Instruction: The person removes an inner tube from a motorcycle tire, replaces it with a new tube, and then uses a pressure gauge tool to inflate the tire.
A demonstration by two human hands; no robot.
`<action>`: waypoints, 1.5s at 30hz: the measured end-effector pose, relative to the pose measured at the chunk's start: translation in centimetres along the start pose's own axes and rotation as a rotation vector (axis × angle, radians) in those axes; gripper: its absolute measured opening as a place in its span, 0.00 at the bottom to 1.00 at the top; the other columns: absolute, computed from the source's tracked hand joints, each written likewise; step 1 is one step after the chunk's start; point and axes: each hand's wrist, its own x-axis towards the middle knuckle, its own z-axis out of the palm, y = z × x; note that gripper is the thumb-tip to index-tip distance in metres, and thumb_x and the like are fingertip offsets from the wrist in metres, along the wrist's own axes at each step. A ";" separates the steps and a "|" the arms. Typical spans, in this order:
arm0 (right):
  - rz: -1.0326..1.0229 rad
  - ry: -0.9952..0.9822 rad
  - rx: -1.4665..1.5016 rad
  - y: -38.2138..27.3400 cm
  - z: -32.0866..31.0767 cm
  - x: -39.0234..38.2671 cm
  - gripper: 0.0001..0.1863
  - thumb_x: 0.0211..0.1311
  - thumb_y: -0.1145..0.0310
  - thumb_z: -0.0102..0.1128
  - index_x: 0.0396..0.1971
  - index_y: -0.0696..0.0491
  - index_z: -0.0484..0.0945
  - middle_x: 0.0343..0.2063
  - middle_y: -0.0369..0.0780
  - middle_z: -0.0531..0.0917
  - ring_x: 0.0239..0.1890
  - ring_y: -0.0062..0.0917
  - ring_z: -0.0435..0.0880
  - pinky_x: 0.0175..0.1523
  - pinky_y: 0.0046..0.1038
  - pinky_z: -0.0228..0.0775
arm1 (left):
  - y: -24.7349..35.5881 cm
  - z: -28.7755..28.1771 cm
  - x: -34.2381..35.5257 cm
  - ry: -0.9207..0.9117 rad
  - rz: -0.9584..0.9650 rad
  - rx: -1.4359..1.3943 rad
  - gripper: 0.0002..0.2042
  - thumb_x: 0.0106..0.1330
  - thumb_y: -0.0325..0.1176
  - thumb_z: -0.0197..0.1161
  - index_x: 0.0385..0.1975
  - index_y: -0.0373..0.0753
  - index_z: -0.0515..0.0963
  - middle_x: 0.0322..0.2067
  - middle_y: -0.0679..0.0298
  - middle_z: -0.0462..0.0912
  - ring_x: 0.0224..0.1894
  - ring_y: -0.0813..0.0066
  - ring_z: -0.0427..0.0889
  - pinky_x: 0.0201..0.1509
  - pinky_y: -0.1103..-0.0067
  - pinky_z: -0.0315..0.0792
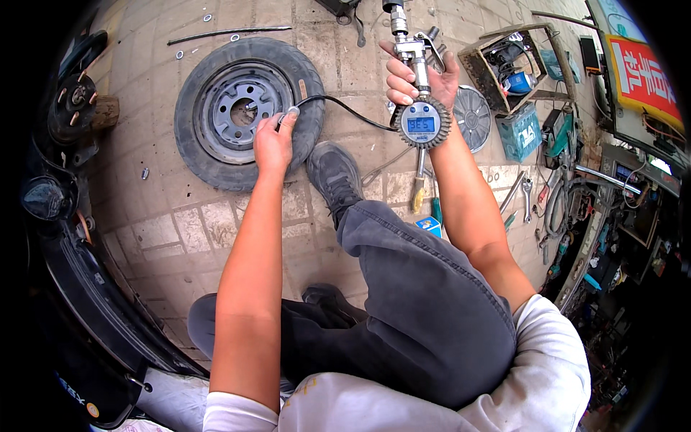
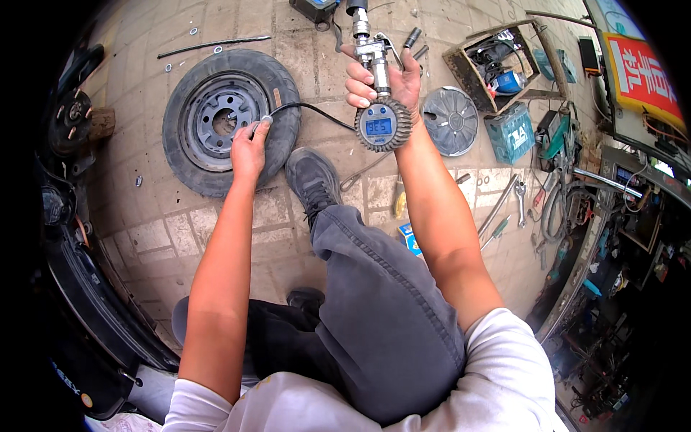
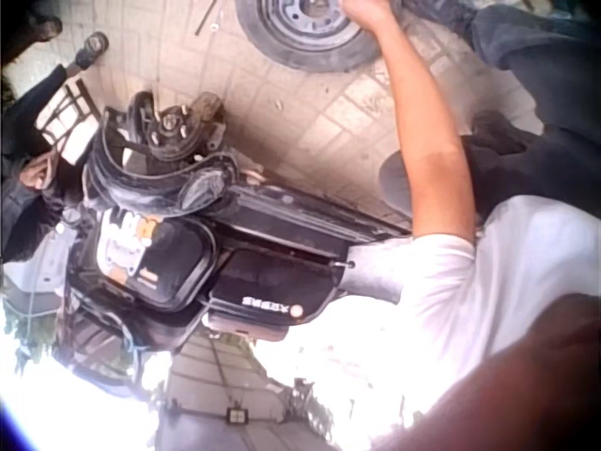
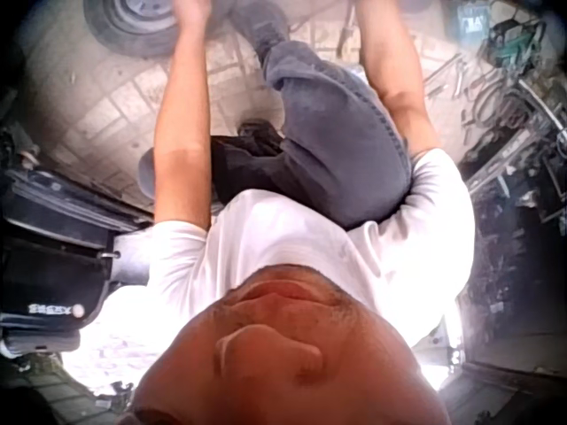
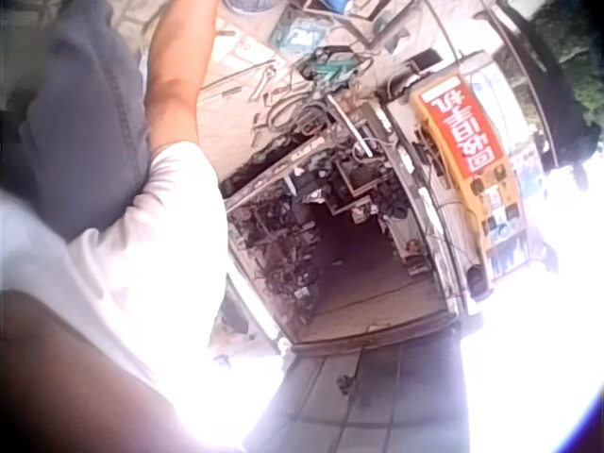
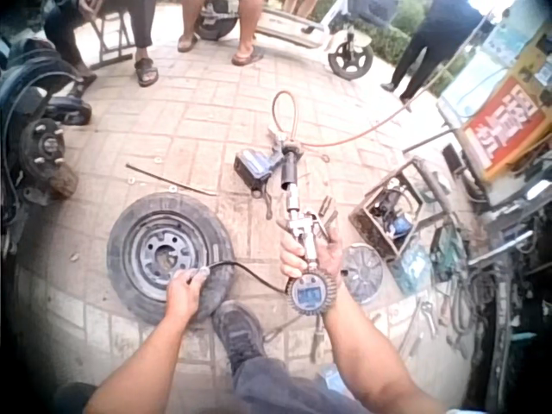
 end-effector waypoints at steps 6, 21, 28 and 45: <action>0.002 -0.023 0.002 0.1 -0.3 0.0 0.49 0.58 0.39 0.53 0.64 0.66 0.53 0.25 0.34 0.63 0.22 0.20 0.62 0.29 0.25 0.60 | -0.1 -0.1 -0.1 0.003 0.002 -0.010 0.27 0.61 0.54 0.62 0.43 0.32 0.81 0.41 0.53 0.80 0.46 0.54 0.78 0.51 0.70 0.70; -0.009 0.016 -0.054 0.3 -0.1 0.0 0.46 0.60 0.46 0.55 0.64 0.67 0.50 0.25 0.35 0.63 0.22 0.20 0.63 0.28 0.25 0.61 | 0.0 -0.1 -0.1 0.002 0.001 -0.018 0.27 0.60 0.54 0.62 0.43 0.32 0.81 0.41 0.53 0.80 0.45 0.54 0.78 0.50 0.70 0.70; -0.030 0.036 -0.076 0.5 0.0 0.1 0.43 0.64 0.54 0.53 0.66 0.68 0.45 0.26 0.35 0.63 0.22 0.19 0.62 0.27 0.24 0.61 | -0.1 -0.1 -0.1 0.011 0.002 -0.025 0.26 0.60 0.54 0.62 0.42 0.32 0.81 0.41 0.52 0.80 0.45 0.53 0.78 0.50 0.70 0.70; 0.005 0.013 -0.049 0.3 -0.1 0.5 0.39 0.64 0.54 0.52 0.64 0.66 0.52 0.26 0.35 0.64 0.23 0.20 0.63 0.29 0.25 0.62 | 0.0 -0.1 -0.2 0.005 -0.016 -0.035 0.27 0.61 0.53 0.62 0.44 0.31 0.80 0.43 0.53 0.80 0.46 0.54 0.78 0.51 0.71 0.70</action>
